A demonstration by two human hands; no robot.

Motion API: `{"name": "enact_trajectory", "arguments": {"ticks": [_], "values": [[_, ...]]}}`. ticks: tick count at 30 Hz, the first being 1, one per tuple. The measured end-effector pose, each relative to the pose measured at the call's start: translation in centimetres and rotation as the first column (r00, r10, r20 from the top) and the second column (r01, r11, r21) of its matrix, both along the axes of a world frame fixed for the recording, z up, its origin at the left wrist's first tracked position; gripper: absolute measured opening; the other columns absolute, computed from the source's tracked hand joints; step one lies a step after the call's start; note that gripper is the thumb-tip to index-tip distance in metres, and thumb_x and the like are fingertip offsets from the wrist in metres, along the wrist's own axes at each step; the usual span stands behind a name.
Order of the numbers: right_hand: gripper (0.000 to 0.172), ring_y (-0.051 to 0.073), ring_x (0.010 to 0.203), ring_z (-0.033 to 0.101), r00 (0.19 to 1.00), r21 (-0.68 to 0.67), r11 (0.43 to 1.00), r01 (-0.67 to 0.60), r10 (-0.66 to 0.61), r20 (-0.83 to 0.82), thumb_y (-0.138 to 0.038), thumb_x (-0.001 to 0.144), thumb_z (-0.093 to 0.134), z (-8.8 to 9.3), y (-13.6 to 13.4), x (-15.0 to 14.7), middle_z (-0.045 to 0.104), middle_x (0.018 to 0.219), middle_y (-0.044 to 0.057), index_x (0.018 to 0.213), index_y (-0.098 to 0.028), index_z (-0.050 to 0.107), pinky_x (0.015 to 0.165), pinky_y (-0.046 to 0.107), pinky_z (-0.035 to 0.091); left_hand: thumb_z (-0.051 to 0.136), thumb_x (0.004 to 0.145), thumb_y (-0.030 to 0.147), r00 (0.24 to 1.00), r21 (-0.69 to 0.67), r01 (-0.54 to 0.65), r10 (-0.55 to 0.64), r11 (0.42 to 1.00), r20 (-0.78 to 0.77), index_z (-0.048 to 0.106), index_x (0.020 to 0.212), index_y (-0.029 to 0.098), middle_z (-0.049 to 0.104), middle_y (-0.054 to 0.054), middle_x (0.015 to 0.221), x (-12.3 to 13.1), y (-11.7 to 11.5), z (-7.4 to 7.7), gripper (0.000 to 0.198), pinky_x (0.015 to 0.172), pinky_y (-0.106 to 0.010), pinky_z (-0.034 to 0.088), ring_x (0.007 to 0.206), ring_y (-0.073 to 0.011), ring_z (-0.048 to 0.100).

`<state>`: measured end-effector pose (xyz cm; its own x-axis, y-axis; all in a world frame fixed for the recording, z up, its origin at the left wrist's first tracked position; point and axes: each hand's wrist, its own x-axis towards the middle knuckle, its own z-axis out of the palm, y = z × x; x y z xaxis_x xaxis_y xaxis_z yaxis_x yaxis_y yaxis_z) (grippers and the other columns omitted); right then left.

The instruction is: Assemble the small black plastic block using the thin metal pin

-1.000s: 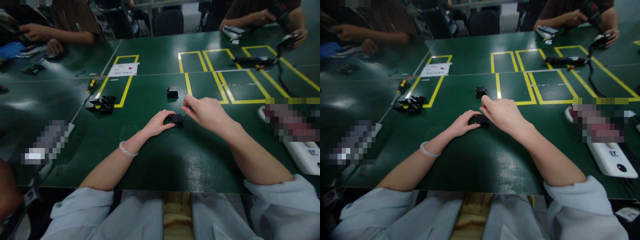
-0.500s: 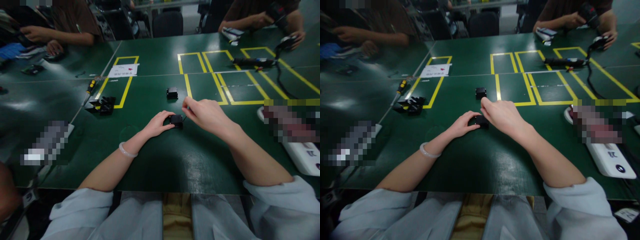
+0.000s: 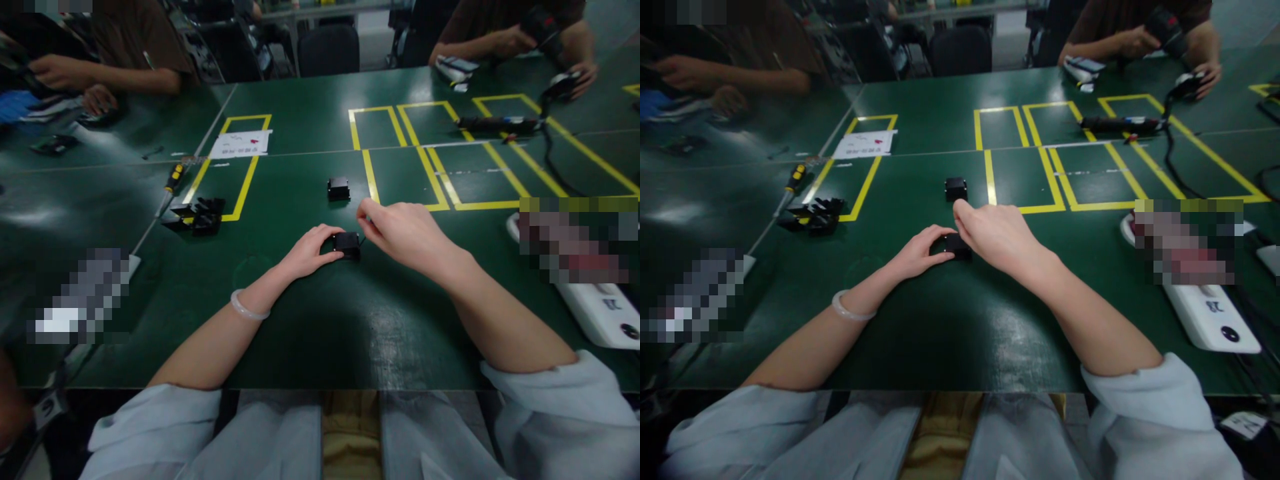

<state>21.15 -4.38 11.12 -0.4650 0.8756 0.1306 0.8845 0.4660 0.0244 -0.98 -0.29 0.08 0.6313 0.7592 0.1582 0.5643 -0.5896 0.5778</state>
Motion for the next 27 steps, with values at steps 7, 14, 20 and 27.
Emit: {"name": "enact_trajectory", "arguments": {"ticks": [7,14,20,27], "values": [[0.028,0.019,0.064,0.063,0.998,-0.008,1.0,-0.024,0.023,-0.06,-0.032,0.099,0.032,0.15,-0.26,-0.09,0.071,0.079,0.005,0.11,-0.02,0.055,0.054,0.028,0.021,0.06,0.09,0.05,1.0,0.0,0.011,-0.011,1.0,0.021,0.054,0.125,0.02,0.06,-0.008,0.118,0.02,-0.05,0.13,0.047,0.096,-0.038,0.044,0.108,-0.0254,0.056],[0.032,0.019,0.064,0.063,0.999,-0.023,1.0,0.006,-0.007,-0.036,-0.034,0.1,0.029,0.09,0.01,-0.16,0.071,0.079,0.006,0.109,-0.02,0.056,0.054,0.028,0.02,0.059,0.09,0.05,1.0,-0.026,0.004,-0.004,1.0,0.01,0.053,0.126,0.021,0.059,-0.008,0.119,-0.01,-0.03,0.08,0.047,0.097,-0.039,0.044,0.11,-0.0261,0.056],[0.029,0.017,0.065,0.062,0.994,-0.032,0.999,-0.02,0.016,-0.106,-0.028,0.098,0.031,-0.07,-0.1,-0.2,0.071,0.08,0.004,0.111,-0.019,0.055,0.054,0.027,0.022,0.06,0.09,0.05,1.0,-0.022,0.009,-0.008,1.0,0.019,0.053,0.126,0.021,0.059,-0.008,0.12,-0.07,0.04,0.01,0.047,0.098,-0.039,0.043,0.112,-0.0261,0.055],[0.035,0.019,0.064,0.063,0.998,-0.042,0.999,-0.003,0.0,-0.068,-0.039,0.1,0.03,-0.23,-0.17,-0.3,0.071,0.076,0.005,0.105,-0.018,0.057,0.054,0.027,0.022,0.06,0.09,0.05,0.999,-0.024,0.017,-0.016,1.0,0.027,0.053,0.127,0.023,0.059,-0.007,0.12,-0.12,0.11,-0.13,0.046,0.096,-0.039,0.044,0.11,-0.0252,0.056]]}}
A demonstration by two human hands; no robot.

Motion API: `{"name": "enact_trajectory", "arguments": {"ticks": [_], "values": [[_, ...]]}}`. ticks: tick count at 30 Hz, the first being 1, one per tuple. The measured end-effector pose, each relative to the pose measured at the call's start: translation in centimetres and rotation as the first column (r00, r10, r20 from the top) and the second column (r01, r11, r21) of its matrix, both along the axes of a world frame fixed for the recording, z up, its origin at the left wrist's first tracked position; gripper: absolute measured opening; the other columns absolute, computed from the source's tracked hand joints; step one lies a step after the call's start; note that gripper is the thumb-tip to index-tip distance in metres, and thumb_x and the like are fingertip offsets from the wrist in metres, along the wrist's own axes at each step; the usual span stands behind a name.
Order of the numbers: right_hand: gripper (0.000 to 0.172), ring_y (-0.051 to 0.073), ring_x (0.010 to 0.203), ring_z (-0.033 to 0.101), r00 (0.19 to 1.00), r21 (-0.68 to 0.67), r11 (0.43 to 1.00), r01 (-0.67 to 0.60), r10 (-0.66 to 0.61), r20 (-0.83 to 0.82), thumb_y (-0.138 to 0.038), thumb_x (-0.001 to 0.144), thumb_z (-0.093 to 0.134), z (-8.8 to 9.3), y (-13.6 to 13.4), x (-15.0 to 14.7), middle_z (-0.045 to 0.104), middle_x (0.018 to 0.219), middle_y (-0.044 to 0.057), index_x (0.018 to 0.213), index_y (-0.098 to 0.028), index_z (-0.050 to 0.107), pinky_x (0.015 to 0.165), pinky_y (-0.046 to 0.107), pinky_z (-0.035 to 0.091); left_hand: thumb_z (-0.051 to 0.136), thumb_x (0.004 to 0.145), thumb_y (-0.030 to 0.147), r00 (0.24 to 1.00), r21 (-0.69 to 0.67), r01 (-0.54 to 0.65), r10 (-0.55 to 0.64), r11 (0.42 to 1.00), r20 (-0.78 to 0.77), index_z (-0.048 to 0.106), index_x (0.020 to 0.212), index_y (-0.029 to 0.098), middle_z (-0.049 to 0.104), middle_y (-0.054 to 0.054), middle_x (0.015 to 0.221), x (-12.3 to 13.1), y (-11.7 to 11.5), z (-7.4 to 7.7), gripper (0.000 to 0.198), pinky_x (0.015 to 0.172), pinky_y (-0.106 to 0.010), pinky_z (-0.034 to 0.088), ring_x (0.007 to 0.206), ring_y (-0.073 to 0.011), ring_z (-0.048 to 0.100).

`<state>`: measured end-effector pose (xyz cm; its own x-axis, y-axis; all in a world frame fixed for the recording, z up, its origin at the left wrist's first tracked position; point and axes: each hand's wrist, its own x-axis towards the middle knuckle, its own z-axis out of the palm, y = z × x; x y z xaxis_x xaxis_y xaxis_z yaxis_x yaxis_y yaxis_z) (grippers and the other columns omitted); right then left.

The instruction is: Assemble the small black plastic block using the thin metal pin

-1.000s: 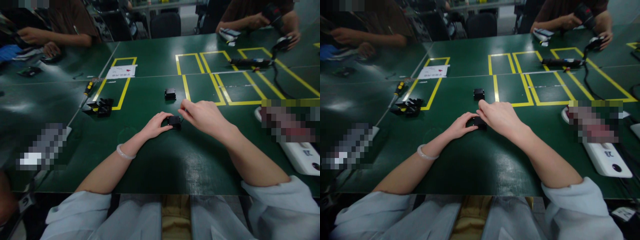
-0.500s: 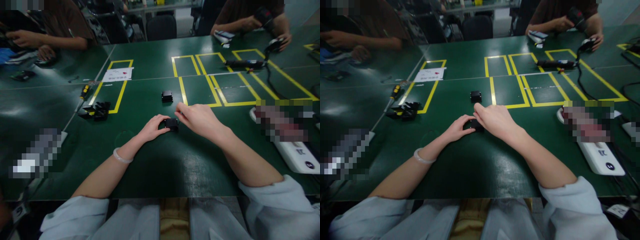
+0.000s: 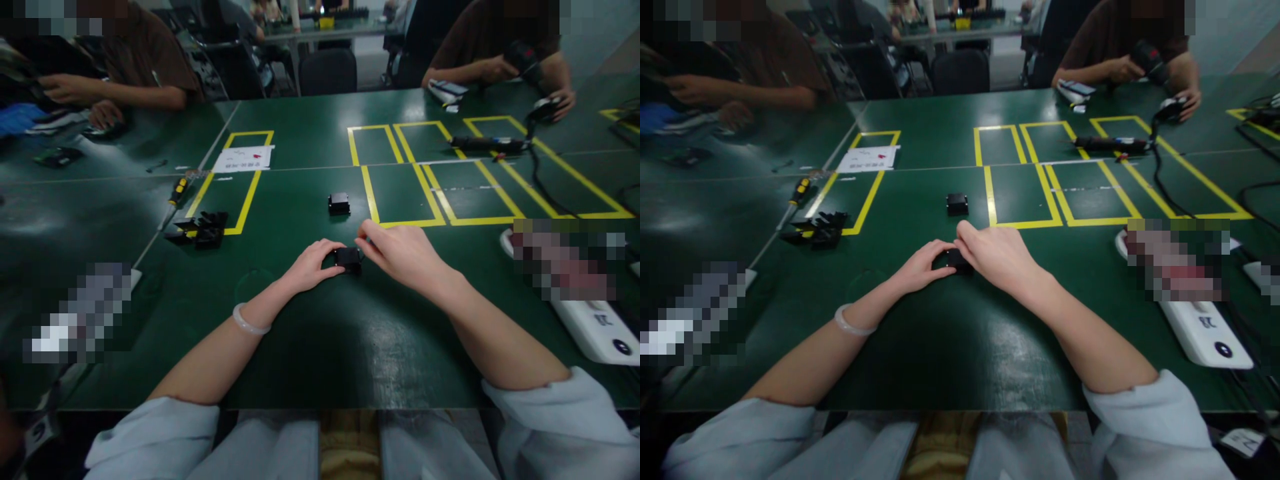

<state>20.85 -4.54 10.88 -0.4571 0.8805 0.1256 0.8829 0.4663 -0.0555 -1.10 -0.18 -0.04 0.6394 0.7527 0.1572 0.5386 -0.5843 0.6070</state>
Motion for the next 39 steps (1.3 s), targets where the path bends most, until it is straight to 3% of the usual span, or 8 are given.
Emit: {"name": "enact_trajectory", "arguments": {"ticks": [8,17,26,39], "values": [[0.024,0.017,0.063,0.064,0.999,0.01,0.999,-0.034,0.035,-0.035,-0.028,0.097,0.034,-0.24,-0.14,-0.1,0.071,0.078,0.003,0.106,-0.019,0.055,0.052,0.026,0.023,0.061,0.09,0.047,1.0,-0.002,0.017,-0.017,1.0,0.006,0.054,0.125,0.023,0.06,-0.006,0.119,-0.1,0.04,-0.17,0.043,0.096,-0.04,0.044,0.111,-0.0259,0.056],[0.036,0.02,0.067,0.067,0.999,-0.01,1.0,-0.008,0.008,0.045,-0.044,0.101,0.031,0.15,-0.47,-0.48,0.071,0.076,0.003,0.101,-0.019,0.057,0.053,0.027,0.022,0.06,0.091,0.045,1.0,0.019,0.024,-0.024,1.0,0.001,0.054,0.123,0.024,0.06,-0.006,0.118,0.01,0.09,-0.3,0.039,0.097,-0.04,0.044,0.111,-0.0257,0.055],[0.031,0.019,0.065,0.066,0.997,0.032,0.999,0.008,-0.01,0.076,-0.037,0.101,0.031,-0.3,-0.68,-0.48,0.071,0.078,0.003,0.105,-0.02,0.057,0.051,0.027,0.022,0.06,0.091,0.045,0.999,0.094,0.003,0.0,0.996,-0.034,0.051,0.128,0.024,0.06,-0.007,0.117,0.3,-0.29,-0.13,0.043,0.091,-0.039,0.046,0.106,-0.0259,0.056],[0.027,0.017,0.062,0.063,0.999,0.054,0.998,-0.037,0.037,0.005,-0.036,0.099,0.033,-0.66,-0.61,-0.16,0.07,0.076,0.002,0.105,-0.02,0.055,0.051,0.027,0.021,0.061,0.091,0.044,1.0,0.087,0.017,-0.015,0.996,-0.022,0.053,0.126,0.024,0.06,-0.007,0.115,0.27,-0.17,-0.15,0.041,0.091,-0.039,0.045,0.105,-0.0252,0.056]]}}
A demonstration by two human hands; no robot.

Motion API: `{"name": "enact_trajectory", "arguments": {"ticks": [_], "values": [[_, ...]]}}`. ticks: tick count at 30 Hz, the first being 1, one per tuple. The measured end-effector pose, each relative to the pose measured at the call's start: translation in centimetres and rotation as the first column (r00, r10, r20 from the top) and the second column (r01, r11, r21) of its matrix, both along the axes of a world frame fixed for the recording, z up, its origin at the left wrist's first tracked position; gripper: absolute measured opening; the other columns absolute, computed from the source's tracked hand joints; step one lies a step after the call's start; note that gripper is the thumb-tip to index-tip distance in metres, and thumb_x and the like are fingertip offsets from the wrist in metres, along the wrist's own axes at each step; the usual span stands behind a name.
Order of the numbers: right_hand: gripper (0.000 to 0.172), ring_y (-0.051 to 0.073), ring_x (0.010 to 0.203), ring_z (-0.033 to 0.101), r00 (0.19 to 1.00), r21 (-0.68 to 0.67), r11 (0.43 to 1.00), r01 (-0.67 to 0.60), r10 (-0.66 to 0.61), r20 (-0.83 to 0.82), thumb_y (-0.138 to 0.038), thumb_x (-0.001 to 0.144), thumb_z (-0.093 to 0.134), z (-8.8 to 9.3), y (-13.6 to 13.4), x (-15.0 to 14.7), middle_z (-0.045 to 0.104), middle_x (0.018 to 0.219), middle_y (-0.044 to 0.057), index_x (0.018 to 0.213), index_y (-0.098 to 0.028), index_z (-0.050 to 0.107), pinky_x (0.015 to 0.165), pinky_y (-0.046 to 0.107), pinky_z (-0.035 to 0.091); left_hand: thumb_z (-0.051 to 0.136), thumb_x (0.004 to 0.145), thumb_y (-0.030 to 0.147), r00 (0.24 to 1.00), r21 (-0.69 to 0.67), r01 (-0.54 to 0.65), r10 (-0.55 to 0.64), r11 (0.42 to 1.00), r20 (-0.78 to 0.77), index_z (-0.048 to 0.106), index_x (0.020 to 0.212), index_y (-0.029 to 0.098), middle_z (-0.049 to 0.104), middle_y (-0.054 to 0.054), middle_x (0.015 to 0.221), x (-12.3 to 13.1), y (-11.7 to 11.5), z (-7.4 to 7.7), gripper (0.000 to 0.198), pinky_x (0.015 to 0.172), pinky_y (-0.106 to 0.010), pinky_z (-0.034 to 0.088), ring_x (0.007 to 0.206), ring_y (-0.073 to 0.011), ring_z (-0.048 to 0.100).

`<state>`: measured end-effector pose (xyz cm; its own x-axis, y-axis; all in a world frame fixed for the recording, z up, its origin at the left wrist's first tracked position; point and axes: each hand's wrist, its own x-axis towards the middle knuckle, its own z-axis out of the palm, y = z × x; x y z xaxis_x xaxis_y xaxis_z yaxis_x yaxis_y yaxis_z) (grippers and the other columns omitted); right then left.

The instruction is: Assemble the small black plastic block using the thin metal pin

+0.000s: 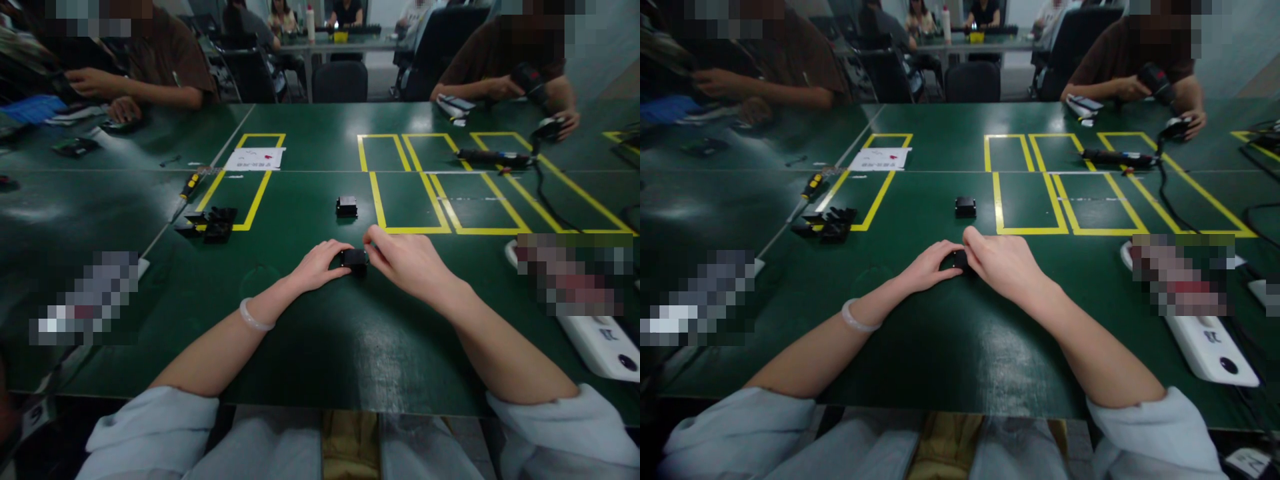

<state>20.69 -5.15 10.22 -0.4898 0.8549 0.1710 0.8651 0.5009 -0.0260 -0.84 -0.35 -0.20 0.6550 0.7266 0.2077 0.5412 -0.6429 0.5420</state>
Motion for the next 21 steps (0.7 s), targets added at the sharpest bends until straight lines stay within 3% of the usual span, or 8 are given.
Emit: {"name": "enact_trajectory", "arguments": {"ticks": [6,15,21], "values": [[0.036,0.018,0.063,0.063,1.0,-0.025,1.0,0.007,-0.006,0.012,-0.045,0.101,0.029,0.16,0.02,-0.03,0.069,0.074,0.002,0.104,-0.02,0.055,0.051,0.027,0.02,0.06,0.091,0.045,1.0,-0.006,-0.008,0.008,1.0,-0.008,0.054,0.125,0.022,0.059,-0.008,0.114,0.03,0.05,0.04,0.042,0.092,-0.04,0.045,0.105,-0.0258,0.056],[0.024,0.017,0.06,0.06,1.0,-0.009,1.0,-0.026,0.027,0.001,-0.031,0.097,0.034,-0.08,0.02,0.01,0.069,0.076,0.003,0.105,-0.02,0.054,0.051,0.026,0.021,0.059,0.092,0.045,1.0,-0.023,-0.004,0.004,1.0,0.003,0.052,0.128,0.024,0.059,-0.007,0.118,-0.02,-0.05,0.24,0.043,0.094,-0.04,0.045,0.108,-0.0256,0.056],[0.027,0.016,0.062,0.06,0.999,-0.033,0.999,-0.028,0.027,-0.039,-0.034,0.099,0.031,0.29,-0.16,-0.05,0.07,0.078,0.003,0.106,-0.02,0.054,0.052,0.026,0.023,0.059,0.092,0.047,1.0,-0.021,-0.004,0.004,1.0,0.013,0.052,0.128,0.023,0.06,-0.007,0.117,0.01,-0.06,0.26,0.044,0.094,-0.04,0.045,0.107,-0.0258,0.056]]}}
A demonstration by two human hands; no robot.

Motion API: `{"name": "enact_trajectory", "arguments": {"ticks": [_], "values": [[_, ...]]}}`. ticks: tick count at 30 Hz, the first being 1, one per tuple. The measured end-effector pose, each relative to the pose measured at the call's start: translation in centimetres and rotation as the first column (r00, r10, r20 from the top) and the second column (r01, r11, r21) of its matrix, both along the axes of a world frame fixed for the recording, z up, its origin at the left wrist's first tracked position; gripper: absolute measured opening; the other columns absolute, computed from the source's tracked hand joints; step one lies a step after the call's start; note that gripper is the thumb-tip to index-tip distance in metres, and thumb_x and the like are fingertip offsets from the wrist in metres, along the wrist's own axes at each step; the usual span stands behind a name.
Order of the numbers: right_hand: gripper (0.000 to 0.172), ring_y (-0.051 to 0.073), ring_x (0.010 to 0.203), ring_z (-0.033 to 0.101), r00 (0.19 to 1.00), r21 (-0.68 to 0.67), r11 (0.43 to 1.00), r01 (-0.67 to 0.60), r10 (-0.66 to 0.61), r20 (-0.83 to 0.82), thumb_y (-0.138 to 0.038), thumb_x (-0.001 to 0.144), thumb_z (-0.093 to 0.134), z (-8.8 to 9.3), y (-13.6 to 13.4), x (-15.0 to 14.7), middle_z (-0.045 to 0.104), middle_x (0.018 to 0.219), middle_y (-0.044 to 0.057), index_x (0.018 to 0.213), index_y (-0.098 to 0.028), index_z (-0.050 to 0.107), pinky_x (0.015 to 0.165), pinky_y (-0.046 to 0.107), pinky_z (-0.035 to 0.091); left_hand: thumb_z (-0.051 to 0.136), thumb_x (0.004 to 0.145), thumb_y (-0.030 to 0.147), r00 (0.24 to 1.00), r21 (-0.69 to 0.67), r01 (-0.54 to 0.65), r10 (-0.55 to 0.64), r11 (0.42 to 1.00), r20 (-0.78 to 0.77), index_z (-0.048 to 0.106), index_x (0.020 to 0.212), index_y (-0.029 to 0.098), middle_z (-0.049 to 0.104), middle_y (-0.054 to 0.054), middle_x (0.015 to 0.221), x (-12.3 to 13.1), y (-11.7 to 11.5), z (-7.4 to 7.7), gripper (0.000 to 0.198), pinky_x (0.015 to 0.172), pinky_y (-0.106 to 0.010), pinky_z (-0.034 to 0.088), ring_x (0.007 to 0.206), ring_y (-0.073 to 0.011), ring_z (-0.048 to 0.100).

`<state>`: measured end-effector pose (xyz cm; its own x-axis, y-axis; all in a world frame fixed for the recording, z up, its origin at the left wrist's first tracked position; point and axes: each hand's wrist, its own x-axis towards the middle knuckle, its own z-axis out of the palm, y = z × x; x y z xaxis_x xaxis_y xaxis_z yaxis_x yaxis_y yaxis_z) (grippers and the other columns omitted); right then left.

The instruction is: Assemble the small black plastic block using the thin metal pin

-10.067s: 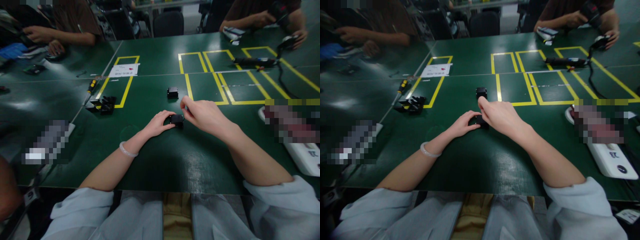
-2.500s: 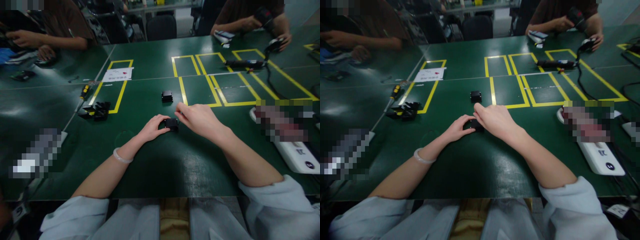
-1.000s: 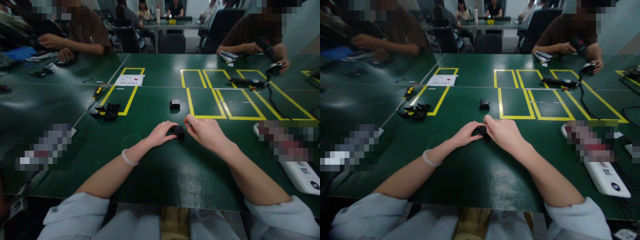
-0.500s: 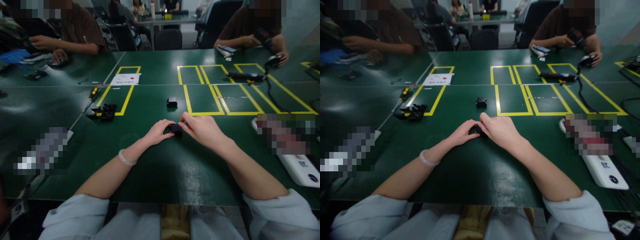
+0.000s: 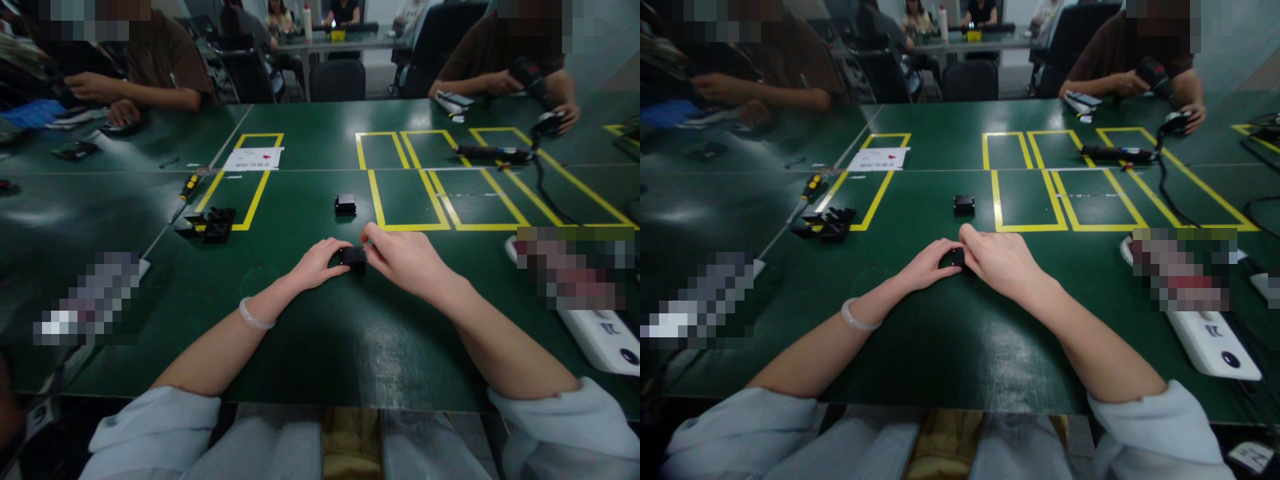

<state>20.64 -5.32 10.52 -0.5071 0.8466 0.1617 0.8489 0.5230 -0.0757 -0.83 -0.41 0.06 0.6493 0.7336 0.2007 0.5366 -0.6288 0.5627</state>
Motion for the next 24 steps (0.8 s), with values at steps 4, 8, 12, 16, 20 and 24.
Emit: {"name": "enact_trajectory", "arguments": {"ticks": [4,8,12,16,20,24], "values": [[0.037,0.017,0.063,0.061,0.999,-0.02,0.999,0.028,-0.027,0.024,-0.044,0.101,0.028,0.09,0.09,-0.05,0.069,0.076,0.003,0.105,-0.02,0.055,0.053,0.027,0.023,0.058,0.091,0.048,1.0,-0.005,-0.004,0.004,1.0,-0.011,0.053,0.126,0.023,0.06,-0.008,0.116,-0.05,0.03,-0.11,0.043,0.095,-0.041,0.045,0.107,-0.0263,0.056],[0.033,0.017,0.062,0.061,0.999,0.002,0.999,0.032,-0.032,0.043,-0.04,0.101,0.03,-0.12,0.26,0.03,0.07,0.076,0.003,0.106,-0.02,0.055,0.051,0.027,0.021,0.059,0.091,0.046,1.0,-0.002,-0.005,0.005,1.0,-0.006,0.052,0.128,0.023,0.059,-0.008,0.118,-0.03,0.05,-0.2,0.044,0.094,-0.04,0.044,0.108,-0.0263,0.056],[0.028,0.016,0.064,0.062,0.999,0.001,1.0,0.027,-0.027,0.021,-0.033,0.099,0.033,-0.02,0.17,0.04,0.071,0.08,0.003,0.108,-0.02,0.055,0.051,0.026,0.022,0.06,0.091,0.044,1.0,0.009,0.004,-0.004,1.0,-0.001,0.053,0.127,0.022,0.06,-0.007,0.117,0.02,0.08,-0.2,0.043,0.093,-0.039,0.044,0.108,-0.0259,0.056],[0.031,0.016,0.064,0.061,1.0,-0.022,0.999,0.025,-0.025,0.0,-0.038,0.1,0.032,0.17,0.05,0.0,0.071,0.081,0.004,0.109,-0.019,0.055,0.053,0.027,0.023,0.06,0.091,0.044,1.0,0.019,0.007,-0.007,1.0,0.006,0.053,0.126,0.022,0.06,-0.007,0.117,0.04,0.08,-0.21,0.042,0.093,-0.039,0.044,0.108,-0.0254,0.056],[0.038,0.017,0.063,0.061,0.999,-0.027,0.999,0.026,-0.026,0.026,-0.044,0.101,0.028,0.06,0.15,0.04,0.071,0.078,0.004,0.107,-0.019,0.056,0.053,0.027,0.023,0.06,0.091,0.044,1.0,0.011,-0.001,0.001,1.0,-0.005,0.053,0.125,0.022,0.06,-0.007,0.117,0.06,0.05,-0.1,0.042,0.093,-0.039,0.044,0.107,-0.0259,0.056],[0.027,0.017,0.063,0.061,0.999,-0.001,1.0,0.029,-0.029,0.027,-0.032,0.098,0.033,-0.01,0.17,0.06,0.071,0.08,0.004,0.107,-0.02,0.055,0.052,0.027,0.022,0.06,0.091,0.044,1.0,-0.004,0.001,-0.001,1.0,-0.005,0.053,0.126,0.023,0.06,-0.008,0.118,0.07,0.01,0.08,0.042,0.094,-0.04,0.044,0.108,-0.0263,0.056]]}}
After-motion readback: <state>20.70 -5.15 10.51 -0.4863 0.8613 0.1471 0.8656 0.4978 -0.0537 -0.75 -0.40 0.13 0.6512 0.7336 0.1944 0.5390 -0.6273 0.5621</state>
